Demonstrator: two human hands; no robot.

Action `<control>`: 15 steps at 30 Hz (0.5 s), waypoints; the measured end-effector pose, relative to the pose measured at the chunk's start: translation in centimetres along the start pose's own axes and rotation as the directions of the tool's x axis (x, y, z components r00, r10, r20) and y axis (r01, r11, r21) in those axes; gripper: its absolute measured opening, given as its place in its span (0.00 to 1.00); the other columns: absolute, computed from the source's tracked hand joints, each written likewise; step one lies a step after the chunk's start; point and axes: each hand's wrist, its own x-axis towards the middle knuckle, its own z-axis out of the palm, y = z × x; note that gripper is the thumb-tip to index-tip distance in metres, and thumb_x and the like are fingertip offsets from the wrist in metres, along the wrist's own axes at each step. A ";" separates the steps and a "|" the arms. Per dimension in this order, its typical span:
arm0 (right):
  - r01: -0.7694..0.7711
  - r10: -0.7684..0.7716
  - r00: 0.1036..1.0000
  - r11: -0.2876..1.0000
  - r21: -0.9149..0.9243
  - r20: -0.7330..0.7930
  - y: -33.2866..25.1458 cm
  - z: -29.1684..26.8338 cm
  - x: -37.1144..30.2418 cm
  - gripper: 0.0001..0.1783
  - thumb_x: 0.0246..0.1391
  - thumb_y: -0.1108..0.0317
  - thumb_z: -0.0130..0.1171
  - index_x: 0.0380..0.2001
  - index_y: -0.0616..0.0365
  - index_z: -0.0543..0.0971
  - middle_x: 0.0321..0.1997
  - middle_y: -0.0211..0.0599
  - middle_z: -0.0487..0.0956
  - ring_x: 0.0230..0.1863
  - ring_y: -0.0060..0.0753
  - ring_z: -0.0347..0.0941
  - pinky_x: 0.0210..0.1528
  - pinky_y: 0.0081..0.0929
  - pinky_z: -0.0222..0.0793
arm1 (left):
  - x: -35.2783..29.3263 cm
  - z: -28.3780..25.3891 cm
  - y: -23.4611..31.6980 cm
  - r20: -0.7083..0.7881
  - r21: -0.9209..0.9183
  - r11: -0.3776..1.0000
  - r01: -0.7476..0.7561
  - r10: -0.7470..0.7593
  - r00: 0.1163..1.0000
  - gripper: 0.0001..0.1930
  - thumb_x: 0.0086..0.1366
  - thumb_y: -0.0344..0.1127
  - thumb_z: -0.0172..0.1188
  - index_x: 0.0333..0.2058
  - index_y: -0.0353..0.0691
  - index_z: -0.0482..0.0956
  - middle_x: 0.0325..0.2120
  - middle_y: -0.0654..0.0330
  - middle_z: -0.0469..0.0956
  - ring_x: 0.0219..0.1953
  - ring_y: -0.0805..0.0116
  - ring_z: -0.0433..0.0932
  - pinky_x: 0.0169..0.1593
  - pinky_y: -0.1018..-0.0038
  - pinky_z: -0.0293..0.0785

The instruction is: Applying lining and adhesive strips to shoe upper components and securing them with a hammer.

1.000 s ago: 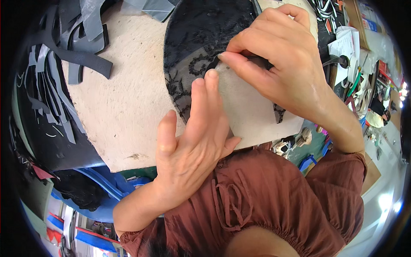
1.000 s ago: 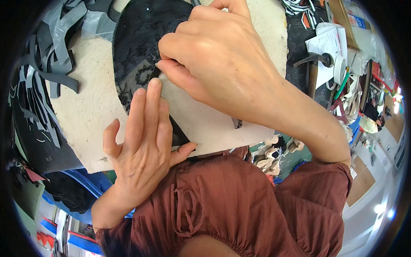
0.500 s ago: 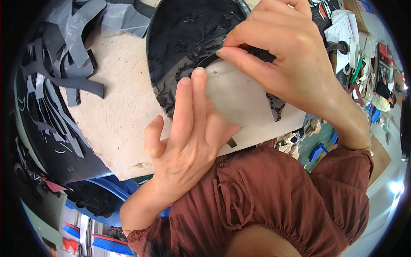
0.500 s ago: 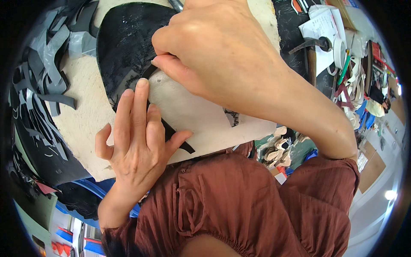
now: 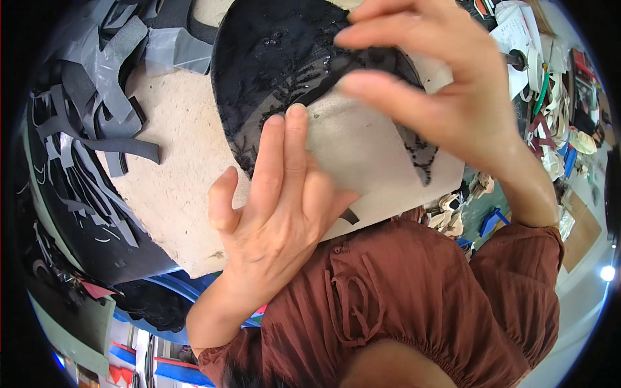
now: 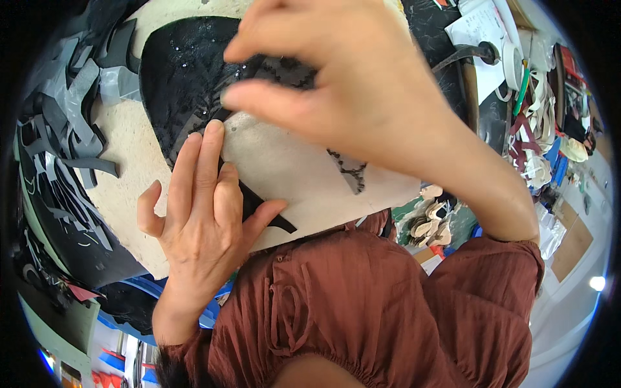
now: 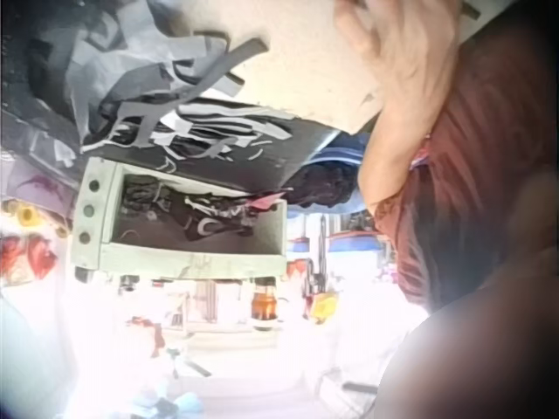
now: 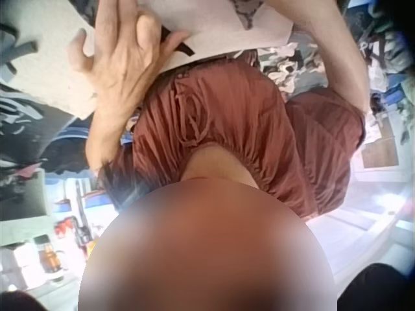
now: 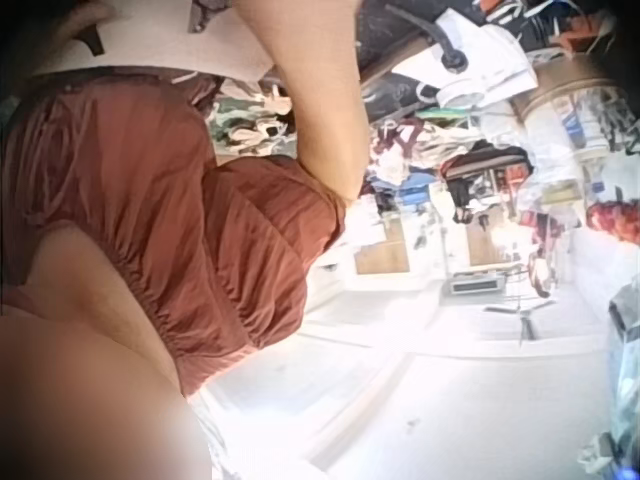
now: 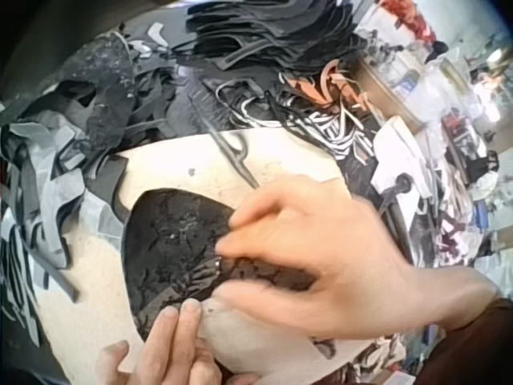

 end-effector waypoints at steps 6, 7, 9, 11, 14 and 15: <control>0.127 -0.124 0.990 0.990 0.053 -0.059 2.2 -3.2 0.3 0.18 0.43 0.73 0.68 0.42 0.56 0.83 0.45 0.44 0.77 0.52 0.42 0.71 0.57 0.40 0.62 | 0.4 -0.6 -0.7 0.029 0.011 0.998 -0.067 0.067 0.997 0.24 0.57 0.60 0.62 0.35 0.43 0.75 0.56 0.61 0.76 0.54 0.70 0.74 0.64 0.58 0.45; 0.143 -0.144 0.987 0.990 0.012 0.069 2.5 -3.1 0.3 0.16 0.43 0.72 0.67 0.39 0.55 0.83 0.45 0.40 0.77 0.54 0.41 0.70 0.58 0.43 0.59 | 0.6 -0.7 -0.8 0.023 0.013 0.997 -0.076 0.075 0.997 0.24 0.57 0.60 0.62 0.35 0.43 0.75 0.56 0.61 0.76 0.54 0.70 0.74 0.64 0.58 0.45; 0.159 -0.151 0.970 0.987 -0.028 0.192 2.7 -3.2 0.6 0.13 0.44 0.71 0.66 0.37 0.54 0.83 0.44 0.37 0.77 0.55 0.40 0.68 0.59 0.45 0.56 | 0.8 -0.7 -1.0 0.022 -0.022 0.996 -0.084 0.084 0.996 0.21 0.58 0.55 0.64 0.36 0.44 0.75 0.55 0.63 0.77 0.52 0.70 0.75 0.64 0.58 0.45; 0.310 -0.203 0.875 0.933 -0.185 0.440 2.7 -4.1 1.4 0.05 0.47 0.70 0.62 0.30 0.54 0.80 0.41 0.29 0.77 0.54 0.36 0.69 0.58 0.45 0.55 | 0.8 -0.1 -1.0 -0.003 -0.012 0.997 -0.082 0.082 0.997 0.19 0.58 0.52 0.66 0.37 0.44 0.75 0.54 0.63 0.78 0.51 0.71 0.76 0.64 0.58 0.45; 0.366 -0.246 0.836 0.916 -0.165 0.490 1.5 -5.5 1.8 0.05 0.49 0.69 0.60 0.31 0.54 0.78 0.35 0.32 0.77 0.44 0.33 0.73 0.52 0.37 0.59 | 0.7 0.4 -1.1 -0.043 -0.001 0.998 -0.063 0.063 0.997 0.16 0.58 0.43 0.68 0.41 0.43 0.77 0.52 0.64 0.78 0.49 0.71 0.77 0.64 0.59 0.46; 0.392 -0.261 0.815 0.906 -0.160 0.517 1.2 -5.8 1.8 0.04 0.49 0.69 0.59 0.31 0.54 0.77 0.32 0.33 0.77 0.39 0.31 0.76 0.50 0.34 0.61 | 0.8 0.5 -1.2 -0.069 -0.005 0.998 -0.057 0.056 0.996 0.16 0.57 0.39 0.68 0.43 0.43 0.77 0.52 0.64 0.78 0.48 0.71 0.77 0.63 0.61 0.47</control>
